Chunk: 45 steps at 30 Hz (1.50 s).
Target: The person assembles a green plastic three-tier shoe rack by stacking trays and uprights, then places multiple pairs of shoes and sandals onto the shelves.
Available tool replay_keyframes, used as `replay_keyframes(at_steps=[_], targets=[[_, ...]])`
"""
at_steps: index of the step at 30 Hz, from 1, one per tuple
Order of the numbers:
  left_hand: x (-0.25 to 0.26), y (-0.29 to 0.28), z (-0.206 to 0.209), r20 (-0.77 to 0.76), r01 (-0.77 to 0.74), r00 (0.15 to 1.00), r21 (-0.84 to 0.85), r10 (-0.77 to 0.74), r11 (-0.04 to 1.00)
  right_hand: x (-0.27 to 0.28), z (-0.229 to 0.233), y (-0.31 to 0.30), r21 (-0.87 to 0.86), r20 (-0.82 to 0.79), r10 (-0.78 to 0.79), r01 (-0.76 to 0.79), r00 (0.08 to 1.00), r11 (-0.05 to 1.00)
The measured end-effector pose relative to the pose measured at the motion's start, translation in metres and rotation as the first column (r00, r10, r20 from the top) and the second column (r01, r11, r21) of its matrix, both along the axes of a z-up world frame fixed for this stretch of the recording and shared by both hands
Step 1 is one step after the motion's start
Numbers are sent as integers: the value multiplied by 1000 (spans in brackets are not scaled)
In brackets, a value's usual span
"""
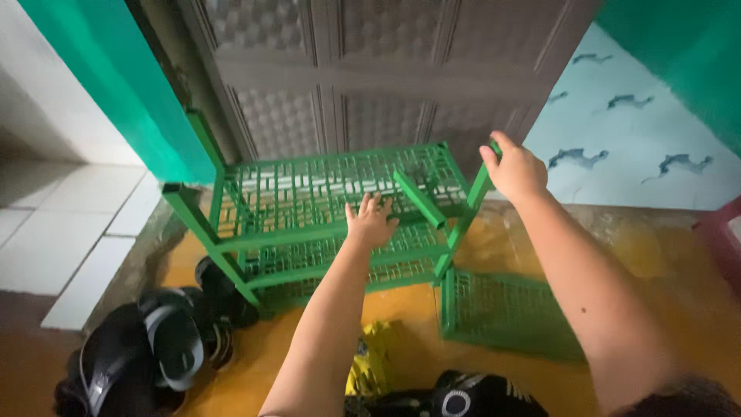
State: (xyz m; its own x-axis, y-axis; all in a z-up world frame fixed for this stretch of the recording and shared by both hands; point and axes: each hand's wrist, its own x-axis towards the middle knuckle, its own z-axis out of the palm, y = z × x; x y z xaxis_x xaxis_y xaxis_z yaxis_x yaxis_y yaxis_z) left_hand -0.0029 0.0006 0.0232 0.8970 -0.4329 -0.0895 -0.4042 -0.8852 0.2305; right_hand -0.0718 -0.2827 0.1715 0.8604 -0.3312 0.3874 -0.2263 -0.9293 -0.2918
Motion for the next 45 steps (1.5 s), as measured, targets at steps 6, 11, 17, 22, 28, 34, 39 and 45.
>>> replay_keyframes(at_steps=[6,11,17,22,28,34,39,45], targets=[[12,-6,34,-181,-66,980,101,84,993,41,126,-14,-220,264,290,-235,920,947],[20,0,26,107,-106,989,56,99,993,65,172,-15,-281,430,327,-220,841,934],[27,-2,15,133,-160,978,-17,161,987,76,41,15,174,-339,297,-251,893,952],[21,-5,12,166,-159,972,-45,164,986,90,18,-9,251,-182,284,-235,941,939],[22,-2,20,135,-175,975,-38,179,984,106,101,-61,530,783,202,-801,588,279],[20,-3,23,107,-165,981,14,163,986,98,88,-70,622,774,128,-782,620,32],[20,-1,27,57,-166,985,45,163,985,106,0,-33,822,501,145,-521,853,231],[19,0,25,75,-172,982,1,171,985,95,10,-1,312,255,289,-361,923,879]])
